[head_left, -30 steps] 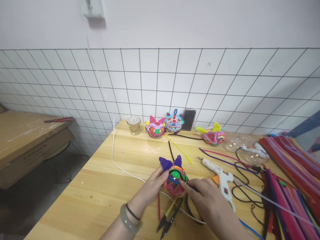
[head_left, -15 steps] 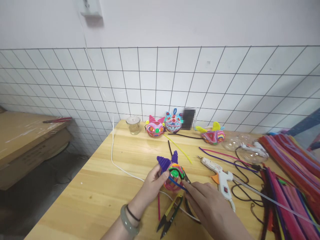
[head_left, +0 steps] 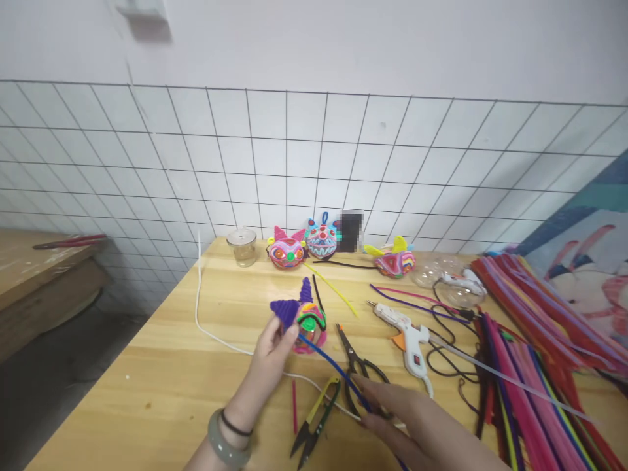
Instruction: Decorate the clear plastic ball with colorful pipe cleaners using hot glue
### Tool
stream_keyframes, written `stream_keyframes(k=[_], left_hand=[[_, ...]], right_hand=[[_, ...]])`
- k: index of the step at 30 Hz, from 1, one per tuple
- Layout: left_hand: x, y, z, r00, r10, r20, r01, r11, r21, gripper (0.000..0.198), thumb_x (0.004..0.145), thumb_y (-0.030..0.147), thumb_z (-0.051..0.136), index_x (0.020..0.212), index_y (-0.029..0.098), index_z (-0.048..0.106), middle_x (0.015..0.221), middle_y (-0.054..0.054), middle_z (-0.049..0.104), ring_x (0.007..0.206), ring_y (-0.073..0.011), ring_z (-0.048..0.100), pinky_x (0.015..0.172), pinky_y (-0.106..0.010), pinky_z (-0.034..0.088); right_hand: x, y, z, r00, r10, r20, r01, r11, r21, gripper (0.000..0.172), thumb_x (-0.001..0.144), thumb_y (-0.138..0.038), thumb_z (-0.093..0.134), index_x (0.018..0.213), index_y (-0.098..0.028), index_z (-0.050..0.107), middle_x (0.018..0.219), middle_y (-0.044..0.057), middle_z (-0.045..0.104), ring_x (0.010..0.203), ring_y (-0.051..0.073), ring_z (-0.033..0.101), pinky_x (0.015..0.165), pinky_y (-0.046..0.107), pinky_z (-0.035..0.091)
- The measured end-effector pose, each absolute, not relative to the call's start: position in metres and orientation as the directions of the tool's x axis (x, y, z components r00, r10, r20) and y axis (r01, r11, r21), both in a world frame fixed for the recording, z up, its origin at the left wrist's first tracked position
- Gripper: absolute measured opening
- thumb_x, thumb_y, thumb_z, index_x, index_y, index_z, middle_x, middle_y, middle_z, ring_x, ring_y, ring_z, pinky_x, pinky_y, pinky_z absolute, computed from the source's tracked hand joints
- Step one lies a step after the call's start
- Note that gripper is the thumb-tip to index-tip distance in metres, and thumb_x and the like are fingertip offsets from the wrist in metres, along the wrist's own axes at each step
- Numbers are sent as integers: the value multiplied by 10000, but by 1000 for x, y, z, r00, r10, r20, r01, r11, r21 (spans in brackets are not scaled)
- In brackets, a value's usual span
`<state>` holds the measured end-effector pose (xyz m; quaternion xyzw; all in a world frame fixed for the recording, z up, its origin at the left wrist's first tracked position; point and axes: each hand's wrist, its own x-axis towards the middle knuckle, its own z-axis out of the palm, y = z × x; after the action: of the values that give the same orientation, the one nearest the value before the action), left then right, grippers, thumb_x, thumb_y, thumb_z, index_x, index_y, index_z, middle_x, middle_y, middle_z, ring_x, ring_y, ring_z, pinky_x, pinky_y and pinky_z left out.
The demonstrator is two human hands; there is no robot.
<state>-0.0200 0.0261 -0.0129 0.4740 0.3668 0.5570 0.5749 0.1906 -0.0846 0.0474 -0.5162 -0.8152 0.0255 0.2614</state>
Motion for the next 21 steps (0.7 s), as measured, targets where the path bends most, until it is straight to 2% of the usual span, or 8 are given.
stream_keyframes(k=[2, 4, 6, 8, 10, 12, 16, 21], left_hand=[[-23, 31, -13, 86, 996, 22, -448, 19, 894, 316, 766, 317, 696, 1065, 217, 677, 1112, -49, 697, 1074, -230, 599, 986, -361, 417], [-28, 35, -13, 133, 990, -53, -607, 124, 785, 265, 772, 302, 688, 1027, 230, 691, 1065, -33, 719, 1006, -213, 634, 948, -365, 456], [-34, 39, -15, 185, 981, -54, -710, 172, 683, 180, 785, 280, 669, 950, 225, 716, 1024, -26, 737, 959, -198, 655, 924, -353, 479], [-41, 43, -19, 296, 955, -21, -765, 250, 594, 153, 814, 284, 624, 898, 215, 732, 984, -36, 750, 959, -207, 664, 938, -371, 480], [-47, 46, -24, 436, 899, 38, -782, 357, 512, 211, 859, 275, 549, 947, 226, 734, 1017, -47, 748, 1027, -210, 650, 983, -378, 453], [-53, 50, -30, 532, 827, 181, -801, 422, 425, 274, 890, 300, 480, 989, 245, 730, 1070, -49, 736, 1079, -206, 634, 997, -364, 444], [-58, 52, -34, 583, 728, 361, -811, 494, 315, 466, 953, 181, 250, 1137, 216, 677, 1234, -68, 657, 1199, -185, 557, 1063, -364, 371], [-57, 48, -31, 581, 745, 327, -811, 498, 308, 418, 937, 174, 309, 1116, 180, 687, 1210, -82, 668, 1177, -196, 576, 1052, -361, 388]], right_hand=[[209, -87, 47, -271, 903, 334, 804, 403, -437, 281, 941, -370, 465, 1126, -276, 653, 989, 15, 754, 793, 181, 734, 616, 191, 584], [236, -88, 41, -147, 952, 270, 796, 276, -538, 294, 948, -375, 451, 1055, -243, 691, 995, 40, 751, 855, 203, 726, 705, 243, 589], [268, -88, 28, -3, 976, 217, 801, 132, -584, 316, 948, -387, 443, 1011, -222, 705, 971, 50, 756, 878, 214, 720, 743, 273, 583], [297, -86, 13, 63, 989, 135, 799, 31, -600, 327, 941, -390, 437, 985, -205, 704, 930, 60, 757, 838, 224, 720, 716, 292, 581], [317, -84, -1, 105, 994, 20, 816, -75, -573, 338, 932, -394, 422, 937, -206, 703, 907, 61, 754, 751, 220, 715, 695, 306, 567], [325, -79, -11, 200, 976, -83, 845, -215, -490, 334, 917, -399, 411, 880, -227, 695, 886, 52, 751, 766, 226, 707, 690, 304, 538], [309, -62, -16, 367, 920, -138, 844, -392, -366, 319, 867, -462, 443, 734, -245, 635, 733, 57, 721, 753, 263, 694, 638, 310, 471], [286, -42, -17, 456, 883, -114, 817, -466, -341, 368, 795, -565, 474, 650, -233, 539, 677, 106, 674, 683, 305, 661, 571, 337, 399]])
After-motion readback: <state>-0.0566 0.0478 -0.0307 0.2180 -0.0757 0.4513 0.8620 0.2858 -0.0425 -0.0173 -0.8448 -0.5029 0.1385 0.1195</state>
